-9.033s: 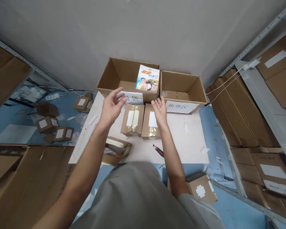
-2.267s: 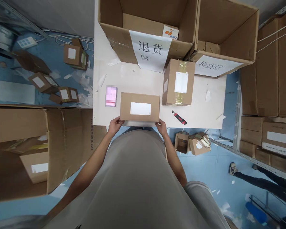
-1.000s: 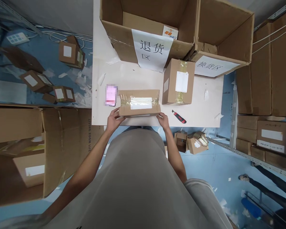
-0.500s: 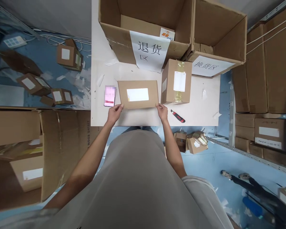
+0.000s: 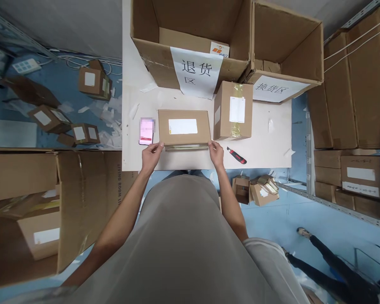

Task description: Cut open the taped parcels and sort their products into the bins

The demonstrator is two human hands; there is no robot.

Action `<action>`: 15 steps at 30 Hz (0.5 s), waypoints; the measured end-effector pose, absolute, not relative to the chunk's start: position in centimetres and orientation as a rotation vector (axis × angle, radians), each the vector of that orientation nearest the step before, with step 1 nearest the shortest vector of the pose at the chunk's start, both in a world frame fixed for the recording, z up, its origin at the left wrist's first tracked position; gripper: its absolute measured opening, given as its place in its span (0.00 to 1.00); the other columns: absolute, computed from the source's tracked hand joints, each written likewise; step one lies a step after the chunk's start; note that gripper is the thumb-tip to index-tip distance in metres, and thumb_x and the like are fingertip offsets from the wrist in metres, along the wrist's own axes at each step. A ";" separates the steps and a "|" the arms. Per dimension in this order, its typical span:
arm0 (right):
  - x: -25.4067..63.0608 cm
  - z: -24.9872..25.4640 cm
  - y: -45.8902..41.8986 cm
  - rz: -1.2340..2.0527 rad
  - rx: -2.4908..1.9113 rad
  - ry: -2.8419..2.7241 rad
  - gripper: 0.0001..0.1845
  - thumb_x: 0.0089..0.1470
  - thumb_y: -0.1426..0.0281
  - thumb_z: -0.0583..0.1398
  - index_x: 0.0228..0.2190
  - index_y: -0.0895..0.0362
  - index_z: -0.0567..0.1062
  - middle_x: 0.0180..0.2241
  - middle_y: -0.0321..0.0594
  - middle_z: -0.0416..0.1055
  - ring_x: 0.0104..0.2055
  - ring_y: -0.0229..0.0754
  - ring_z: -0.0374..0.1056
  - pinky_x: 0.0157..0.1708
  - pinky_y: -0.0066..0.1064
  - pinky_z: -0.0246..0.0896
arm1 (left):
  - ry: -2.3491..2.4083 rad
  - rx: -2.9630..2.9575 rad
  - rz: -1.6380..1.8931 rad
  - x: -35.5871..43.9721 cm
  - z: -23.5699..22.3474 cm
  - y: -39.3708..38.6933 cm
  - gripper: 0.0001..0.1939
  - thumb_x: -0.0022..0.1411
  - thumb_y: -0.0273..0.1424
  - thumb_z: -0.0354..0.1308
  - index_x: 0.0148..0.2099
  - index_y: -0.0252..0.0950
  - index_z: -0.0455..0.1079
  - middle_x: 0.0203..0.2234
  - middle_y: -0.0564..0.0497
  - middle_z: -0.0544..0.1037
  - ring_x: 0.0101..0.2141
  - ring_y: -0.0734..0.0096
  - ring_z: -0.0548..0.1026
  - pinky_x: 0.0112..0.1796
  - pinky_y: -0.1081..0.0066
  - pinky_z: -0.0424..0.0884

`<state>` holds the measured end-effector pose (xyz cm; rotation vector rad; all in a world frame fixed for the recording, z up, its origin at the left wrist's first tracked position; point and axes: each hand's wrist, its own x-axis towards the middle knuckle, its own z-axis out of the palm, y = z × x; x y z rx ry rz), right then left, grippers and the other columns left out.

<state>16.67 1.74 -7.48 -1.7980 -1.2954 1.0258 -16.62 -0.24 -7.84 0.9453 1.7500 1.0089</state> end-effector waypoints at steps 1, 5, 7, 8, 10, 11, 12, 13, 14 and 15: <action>16.9 -7.0 1.5 1.010 -1.789 -1.258 0.41 0.66 0.33 0.59 0.47 0.58 0.86 0.47 0.52 0.86 0.51 0.54 0.80 0.57 0.46 0.79 | 1.741 0.923 1.046 -16.8 -7.3 -0.3 0.28 0.61 0.55 0.73 0.48 0.34 0.85 0.47 0.40 0.89 0.50 0.51 0.86 0.55 0.56 0.83; 17.7 -5.9 1.5 1.001 -1.755 -1.169 0.37 0.62 0.41 0.68 0.55 0.59 0.87 0.53 0.53 0.85 0.54 0.54 0.81 0.60 0.46 0.78 | 1.724 0.883 1.118 -17.4 -6.1 0.6 0.27 0.57 0.47 0.77 0.51 0.34 0.85 0.42 0.43 0.88 0.46 0.54 0.86 0.54 0.55 0.84; 17.6 -6.0 1.8 1.008 -1.790 -1.160 0.34 0.61 0.45 0.69 0.54 0.60 0.88 0.51 0.53 0.86 0.52 0.55 0.82 0.60 0.48 0.78 | 1.736 0.846 1.089 -17.3 -6.1 1.4 0.23 0.56 0.41 0.77 0.50 0.34 0.84 0.40 0.43 0.88 0.44 0.55 0.86 0.55 0.54 0.84; 17.5 -6.3 2.0 1.006 -1.812 -1.158 0.32 0.61 0.46 0.69 0.52 0.60 0.88 0.51 0.54 0.86 0.52 0.55 0.82 0.60 0.48 0.78 | 1.743 0.824 1.070 -17.3 -6.3 1.7 0.21 0.55 0.39 0.76 0.49 0.34 0.84 0.39 0.44 0.88 0.44 0.55 0.86 0.55 0.54 0.84; 17.0 -6.8 2.3 0.992 -1.841 -1.148 0.29 0.62 0.48 0.68 0.49 0.59 0.89 0.51 0.54 0.87 0.52 0.55 0.82 0.61 0.49 0.78 | 1.753 0.797 1.041 -17.1 -6.5 2.3 0.18 0.56 0.37 0.75 0.47 0.34 0.83 0.38 0.44 0.88 0.43 0.56 0.86 0.56 0.54 0.83; 16.8 -7.0 2.5 0.986 -1.846 -1.140 0.27 0.62 0.49 0.68 0.48 0.59 0.89 0.52 0.54 0.87 0.52 0.55 0.82 0.61 0.49 0.78 | 1.756 0.799 1.034 -17.1 -6.6 2.4 0.17 0.56 0.36 0.74 0.46 0.34 0.83 0.38 0.44 0.88 0.42 0.56 0.86 0.55 0.55 0.83; 16.6 -7.3 2.6 0.981 -1.847 -1.129 0.26 0.62 0.50 0.68 0.47 0.59 0.89 0.52 0.54 0.87 0.53 0.56 0.82 0.62 0.49 0.78 | 1.760 0.806 1.030 -17.1 -6.7 2.5 0.16 0.57 0.37 0.74 0.46 0.35 0.83 0.38 0.44 0.88 0.42 0.57 0.86 0.55 0.55 0.83; 16.4 -7.5 2.7 0.978 -1.845 -1.117 0.25 0.62 0.51 0.68 0.47 0.59 0.89 0.52 0.55 0.88 0.53 0.56 0.82 0.62 0.49 0.78 | 1.765 0.815 1.026 -17.0 -6.6 2.5 0.16 0.58 0.37 0.74 0.46 0.35 0.83 0.38 0.44 0.88 0.42 0.57 0.86 0.55 0.55 0.83; 16.4 -7.6 2.8 0.973 -1.844 -1.104 0.25 0.61 0.51 0.68 0.46 0.58 0.89 0.52 0.55 0.88 0.53 0.56 0.83 0.62 0.50 0.78 | 1.768 0.822 1.022 -16.9 -6.5 2.6 0.16 0.58 0.38 0.74 0.46 0.35 0.83 0.38 0.44 0.88 0.42 0.57 0.86 0.54 0.56 0.84; 16.4 -7.8 2.8 0.969 -1.843 -1.094 0.25 0.61 0.51 0.68 0.46 0.58 0.89 0.52 0.55 0.88 0.53 0.57 0.83 0.62 0.50 0.78 | 1.768 0.825 1.020 -16.8 -6.3 2.5 0.16 0.58 0.38 0.75 0.46 0.36 0.83 0.38 0.45 0.88 0.42 0.57 0.86 0.54 0.56 0.84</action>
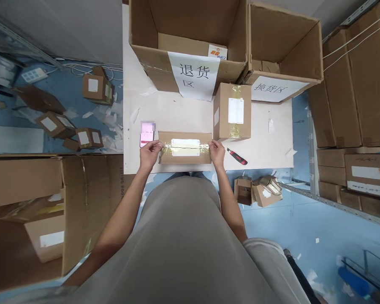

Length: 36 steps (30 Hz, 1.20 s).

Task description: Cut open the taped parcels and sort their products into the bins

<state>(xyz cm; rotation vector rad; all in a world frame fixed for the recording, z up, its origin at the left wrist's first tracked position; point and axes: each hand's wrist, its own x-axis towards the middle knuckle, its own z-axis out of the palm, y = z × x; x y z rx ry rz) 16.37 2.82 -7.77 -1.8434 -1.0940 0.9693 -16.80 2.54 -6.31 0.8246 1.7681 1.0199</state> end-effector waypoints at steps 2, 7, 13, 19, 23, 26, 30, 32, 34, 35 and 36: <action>16.7 -7.9 2.8 0.957 -1.842 -1.085 0.25 0.62 0.51 0.68 0.46 0.58 0.89 0.51 0.56 0.88 0.54 0.57 0.83 0.63 0.50 0.77 | 1.755 0.827 1.019 -16.3 -5.7 2.5 0.18 0.56 0.39 0.77 0.47 0.36 0.83 0.39 0.45 0.88 0.42 0.57 0.86 0.54 0.56 0.84; 19.6 -8.0 2.0 0.874 -1.883 -1.032 0.27 0.63 0.47 0.66 0.45 0.57 0.88 0.51 0.56 0.88 0.55 0.57 0.81 0.64 0.52 0.76 | 1.609 0.927 1.001 -13.5 -2.9 1.5 0.26 0.54 0.41 0.81 0.51 0.36 0.82 0.39 0.46 0.87 0.41 0.59 0.86 0.52 0.57 0.86; 22.4 -7.9 1.7 0.900 -1.915 -0.933 0.31 0.58 0.43 0.67 0.43 0.59 0.86 0.47 0.54 0.88 0.52 0.57 0.81 0.63 0.54 0.75 | 1.511 1.121 0.956 -10.2 -0.5 0.0 0.23 0.61 0.40 0.78 0.56 0.38 0.82 0.40 0.47 0.87 0.44 0.58 0.87 0.55 0.55 0.85; 21.3 -7.6 2.1 0.916 -1.925 -0.939 0.34 0.57 0.39 0.66 0.42 0.58 0.85 0.44 0.53 0.88 0.51 0.56 0.81 0.60 0.52 0.76 | 1.555 1.107 0.970 -11.4 -1.2 1.0 0.21 0.63 0.38 0.75 0.56 0.37 0.82 0.42 0.46 0.86 0.44 0.59 0.86 0.56 0.55 0.85; 18.6 -7.4 2.5 0.937 -1.897 -0.978 0.35 0.60 0.38 0.65 0.43 0.58 0.86 0.47 0.55 0.88 0.51 0.56 0.82 0.60 0.51 0.77 | 1.683 1.052 0.953 -13.9 -3.0 2.5 0.19 0.62 0.36 0.71 0.53 0.36 0.82 0.44 0.44 0.84 0.45 0.58 0.85 0.56 0.55 0.85; 16.3 -7.0 3.0 0.951 -1.891 -1.015 0.32 0.63 0.41 0.64 0.44 0.58 0.86 0.49 0.56 0.88 0.51 0.56 0.82 0.61 0.52 0.78 | 1.799 0.998 0.873 -15.5 -4.5 3.3 0.18 0.61 0.34 0.69 0.53 0.35 0.81 0.43 0.44 0.83 0.44 0.57 0.84 0.58 0.53 0.83; 15.5 -5.4 3.1 0.950 -1.851 -1.192 0.30 0.69 0.44 0.62 0.47 0.57 0.87 0.52 0.57 0.86 0.49 0.56 0.82 0.55 0.50 0.80 | 1.913 0.955 0.837 -16.0 -5.1 3.8 0.23 0.62 0.31 0.68 0.60 0.35 0.77 0.44 0.43 0.82 0.50 0.52 0.83 0.62 0.48 0.80; 16.8 -4.1 3.0 0.851 -1.836 -1.251 0.28 0.72 0.46 0.60 0.51 0.56 0.87 0.52 0.56 0.85 0.50 0.56 0.81 0.55 0.49 0.81 | 1.962 1.086 0.912 -14.9 -4.7 4.2 0.26 0.64 0.29 0.68 0.63 0.36 0.75 0.53 0.38 0.81 0.61 0.45 0.79 0.70 0.42 0.73; 19.1 -3.1 3.0 0.658 -1.857 -1.265 0.28 0.74 0.48 0.59 0.54 0.55 0.87 0.54 0.56 0.83 0.55 0.57 0.79 0.60 0.52 0.79 | 1.883 1.282 1.005 -12.8 -3.9 4.7 0.26 0.67 0.27 0.65 0.66 0.37 0.74 0.63 0.33 0.77 0.71 0.40 0.71 0.76 0.39 0.64; 20.6 -2.8 3.2 0.541 -1.888 -1.257 0.27 0.75 0.49 0.59 0.56 0.55 0.86 0.56 0.57 0.82 0.60 0.59 0.77 0.64 0.54 0.76 | 1.792 1.363 1.028 -11.2 -3.4 5.0 0.25 0.69 0.26 0.64 0.67 0.37 0.74 0.66 0.33 0.75 0.72 0.39 0.70 0.76 0.39 0.63; 22.1 -2.7 3.4 0.428 -1.933 -1.242 0.28 0.75 0.49 0.59 0.58 0.55 0.84 0.60 0.59 0.79 0.64 0.61 0.74 0.68 0.58 0.72 | 1.676 1.419 1.027 -9.4 -3.0 5.4 0.23 0.72 0.26 0.63 0.67 0.38 0.74 0.67 0.33 0.75 0.71 0.40 0.72 0.75 0.39 0.66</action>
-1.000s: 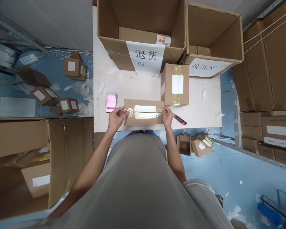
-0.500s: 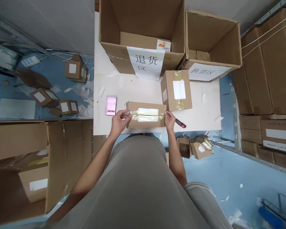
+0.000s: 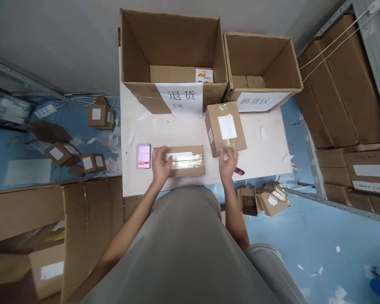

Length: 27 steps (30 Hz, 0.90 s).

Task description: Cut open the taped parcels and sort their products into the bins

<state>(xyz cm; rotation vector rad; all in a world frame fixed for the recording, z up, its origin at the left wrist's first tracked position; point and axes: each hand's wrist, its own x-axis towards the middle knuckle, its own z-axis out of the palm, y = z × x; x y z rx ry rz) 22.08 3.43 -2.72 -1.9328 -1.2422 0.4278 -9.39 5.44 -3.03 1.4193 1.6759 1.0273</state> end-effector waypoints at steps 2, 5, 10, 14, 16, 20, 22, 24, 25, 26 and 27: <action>25.0 -3.0 4.2 0.258 -2.055 -1.193 0.31 0.73 0.50 0.61 0.65 0.56 0.80 0.68 0.62 0.72 0.73 0.66 0.66 0.76 0.64 0.61 | 1.491 1.481 0.969 -5.1 -2.4 6.3 0.22 0.74 0.28 0.62 0.68 0.42 0.76 0.64 0.38 0.81 0.58 0.49 0.83 0.65 0.46 0.79; 28.2 -4.4 5.8 0.264 -2.199 -1.123 0.42 0.69 0.48 0.65 0.73 0.60 0.70 0.75 0.68 0.63 0.79 0.70 0.58 0.79 0.67 0.55 | 1.209 1.517 0.724 1.8 -2.0 7.5 0.27 0.73 0.30 0.63 0.72 0.39 0.74 0.68 0.35 0.79 0.54 0.52 0.86 0.59 0.51 0.84; 28.7 -6.2 6.7 0.418 -2.197 -1.118 0.54 0.65 0.43 0.67 0.75 0.66 0.66 0.71 0.71 0.67 0.76 0.69 0.64 0.77 0.60 0.61 | 1.199 1.547 0.425 8.0 -2.3 8.5 0.23 0.69 0.30 0.68 0.64 0.36 0.76 0.60 0.34 0.83 0.52 0.48 0.87 0.54 0.54 0.85; 26.6 -7.1 4.8 0.397 -2.210 -1.136 0.55 0.67 0.41 0.66 0.77 0.66 0.65 0.71 0.72 0.66 0.74 0.71 0.64 0.77 0.60 0.61 | 1.279 1.558 0.421 7.5 -2.7 8.1 0.17 0.68 0.30 0.69 0.57 0.39 0.75 0.50 0.38 0.86 0.47 0.47 0.87 0.51 0.52 0.85; 25.8 -7.5 3.5 0.367 -2.227 -1.115 0.55 0.69 0.40 0.63 0.78 0.67 0.64 0.72 0.74 0.64 0.75 0.73 0.63 0.76 0.63 0.59 | 1.300 1.558 0.410 7.1 -2.6 7.6 0.20 0.65 0.31 0.72 0.57 0.41 0.74 0.49 0.40 0.86 0.47 0.47 0.88 0.50 0.53 0.85; 26.7 -8.2 2.8 0.336 -2.248 -1.057 0.54 0.71 0.39 0.60 0.79 0.65 0.62 0.73 0.73 0.62 0.77 0.73 0.61 0.76 0.64 0.60 | 1.235 1.549 0.381 8.3 -2.1 7.8 0.27 0.64 0.31 0.72 0.64 0.38 0.73 0.54 0.37 0.87 0.52 0.43 0.88 0.53 0.50 0.85; 28.4 -8.3 3.8 0.330 -2.249 -1.048 0.55 0.71 0.38 0.59 0.80 0.64 0.61 0.73 0.72 0.62 0.77 0.71 0.60 0.77 0.63 0.61 | 1.188 1.550 0.368 9.5 -1.8 8.5 0.31 0.66 0.30 0.70 0.69 0.34 0.72 0.57 0.33 0.86 0.55 0.40 0.87 0.57 0.47 0.85; 30.3 -8.5 5.4 0.337 -2.225 -1.051 0.57 0.70 0.37 0.60 0.80 0.65 0.61 0.74 0.73 0.61 0.78 0.70 0.60 0.76 0.61 0.63 | 1.161 1.545 0.371 10.8 -1.6 9.5 0.35 0.65 0.27 0.68 0.73 0.33 0.70 0.64 0.31 0.82 0.58 0.40 0.86 0.60 0.46 0.83; 31.1 -8.6 6.1 0.350 -2.198 -1.049 0.58 0.69 0.37 0.60 0.80 0.66 0.59 0.75 0.73 0.60 0.78 0.69 0.60 0.74 0.59 0.66 | 1.152 1.538 0.382 11.2 -1.5 9.9 0.37 0.64 0.26 0.68 0.74 0.33 0.70 0.68 0.30 0.80 0.60 0.40 0.85 0.63 0.46 0.82; 31.9 -8.7 6.6 0.368 -2.171 -1.038 0.57 0.71 0.38 0.58 0.81 0.66 0.57 0.76 0.73 0.60 0.78 0.67 0.62 0.72 0.57 0.69 | 1.139 1.529 0.401 11.5 -1.5 10.1 0.38 0.63 0.26 0.68 0.75 0.33 0.70 0.70 0.30 0.77 0.63 0.40 0.84 0.65 0.46 0.81; 32.5 -9.0 6.9 0.384 -2.154 -1.018 0.55 0.73 0.40 0.54 0.82 0.66 0.54 0.76 0.73 0.60 0.77 0.65 0.64 0.70 0.55 0.72 | 1.125 1.518 0.431 11.4 -1.5 10.3 0.39 0.63 0.26 0.68 0.75 0.34 0.70 0.72 0.30 0.76 0.66 0.40 0.82 0.67 0.46 0.79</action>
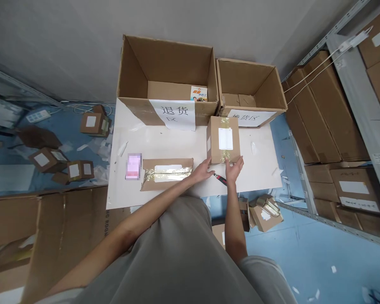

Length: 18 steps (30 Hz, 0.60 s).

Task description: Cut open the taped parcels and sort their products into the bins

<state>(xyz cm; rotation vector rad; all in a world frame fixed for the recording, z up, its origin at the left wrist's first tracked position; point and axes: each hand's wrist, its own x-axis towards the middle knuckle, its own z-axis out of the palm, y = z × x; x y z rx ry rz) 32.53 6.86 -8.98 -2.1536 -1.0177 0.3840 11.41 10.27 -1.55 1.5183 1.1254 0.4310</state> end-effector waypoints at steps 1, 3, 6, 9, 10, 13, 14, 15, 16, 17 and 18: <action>33.0 -9.3 6.7 0.397 -2.152 -0.993 0.50 0.76 0.44 0.49 0.82 0.66 0.51 0.76 0.73 0.61 0.75 0.63 0.67 0.68 0.55 0.74 | 1.114 1.510 0.476 11.0 -1.6 10.3 0.38 0.64 0.26 0.68 0.75 0.36 0.71 0.73 0.31 0.75 0.69 0.41 0.80 0.69 0.45 0.78; 33.4 -10.1 5.4 0.417 -2.199 -0.961 0.42 0.78 0.56 0.40 0.82 0.65 0.50 0.74 0.72 0.64 0.72 0.60 0.71 0.67 0.57 0.73 | 1.117 1.520 0.625 9.0 -1.7 9.9 0.33 0.66 0.29 0.68 0.73 0.39 0.75 0.71 0.33 0.77 0.71 0.42 0.78 0.69 0.45 0.78; 32.8 -11.7 1.8 0.504 -2.308 -1.036 0.38 0.70 0.63 0.49 0.74 0.66 0.65 0.67 0.70 0.72 0.68 0.63 0.72 0.70 0.61 0.70 | 1.241 1.538 0.876 2.9 -1.8 8.7 0.22 0.70 0.31 0.66 0.64 0.45 0.82 0.68 0.37 0.81 0.70 0.44 0.78 0.70 0.43 0.76; 31.5 -12.9 -1.8 0.661 -2.376 -1.186 0.35 0.56 0.66 0.61 0.63 0.64 0.78 0.59 0.63 0.78 0.64 0.64 0.72 0.69 0.56 0.70 | 1.452 1.470 0.989 -5.1 -2.2 6.9 0.21 0.74 0.34 0.60 0.66 0.41 0.79 0.71 0.36 0.77 0.73 0.43 0.74 0.77 0.37 0.65; 31.0 -13.1 -2.7 0.701 -2.393 -1.224 0.34 0.54 0.67 0.62 0.61 0.63 0.79 0.58 0.61 0.79 0.63 0.63 0.73 0.69 0.55 0.69 | 1.528 1.443 1.018 -7.6 -2.5 6.2 0.22 0.74 0.35 0.60 0.66 0.38 0.78 0.72 0.33 0.76 0.75 0.41 0.71 0.79 0.35 0.60; 29.3 -13.3 -4.1 0.777 -2.413 -1.302 0.30 0.52 0.68 0.62 0.56 0.60 0.82 0.54 0.57 0.79 0.59 0.61 0.73 0.68 0.53 0.69 | 1.798 1.353 1.063 -13.6 -3.8 3.8 0.27 0.70 0.40 0.65 0.67 0.34 0.77 0.69 0.30 0.77 0.73 0.38 0.72 0.75 0.37 0.67; 28.7 -13.3 -4.2 0.798 -2.403 -1.323 0.29 0.52 0.68 0.62 0.55 0.60 0.83 0.52 0.55 0.79 0.57 0.60 0.74 0.66 0.51 0.70 | 1.842 1.297 1.037 -14.9 -4.3 3.0 0.29 0.69 0.42 0.67 0.67 0.34 0.77 0.68 0.30 0.78 0.70 0.38 0.76 0.72 0.38 0.72; 27.9 -13.2 -4.3 0.818 -2.385 -1.343 0.28 0.52 0.67 0.62 0.54 0.58 0.83 0.51 0.53 0.79 0.56 0.59 0.74 0.64 0.49 0.72 | 1.854 1.240 0.999 -15.8 -4.9 2.3 0.30 0.68 0.43 0.68 0.67 0.35 0.77 0.67 0.31 0.79 0.66 0.40 0.79 0.68 0.40 0.77; 27.1 -13.0 -4.2 0.837 -2.360 -1.360 0.28 0.52 0.65 0.62 0.53 0.58 0.83 0.50 0.52 0.79 0.54 0.58 0.75 0.62 0.47 0.73 | 1.836 1.185 0.960 -16.3 -5.4 1.8 0.30 0.67 0.45 0.69 0.66 0.36 0.77 0.66 0.32 0.80 0.63 0.42 0.82 0.65 0.43 0.81; 26.2 -12.9 -4.1 0.857 -2.330 -1.373 0.26 0.54 0.64 0.61 0.53 0.57 0.83 0.48 0.50 0.79 0.53 0.57 0.75 0.59 0.46 0.74 | 1.805 1.141 0.932 -16.5 -5.9 1.4 0.30 0.67 0.46 0.69 0.66 0.37 0.77 0.65 0.34 0.82 0.60 0.45 0.85 0.63 0.45 0.83; 25.2 -12.7 -3.9 0.880 -2.293 -1.383 0.25 0.56 0.61 0.60 0.52 0.57 0.82 0.47 0.50 0.79 0.52 0.56 0.76 0.57 0.45 0.75 | 1.777 1.110 0.920 -16.5 -6.3 1.1 0.29 0.67 0.47 0.70 0.64 0.38 0.78 0.64 0.36 0.83 0.58 0.47 0.86 0.62 0.46 0.84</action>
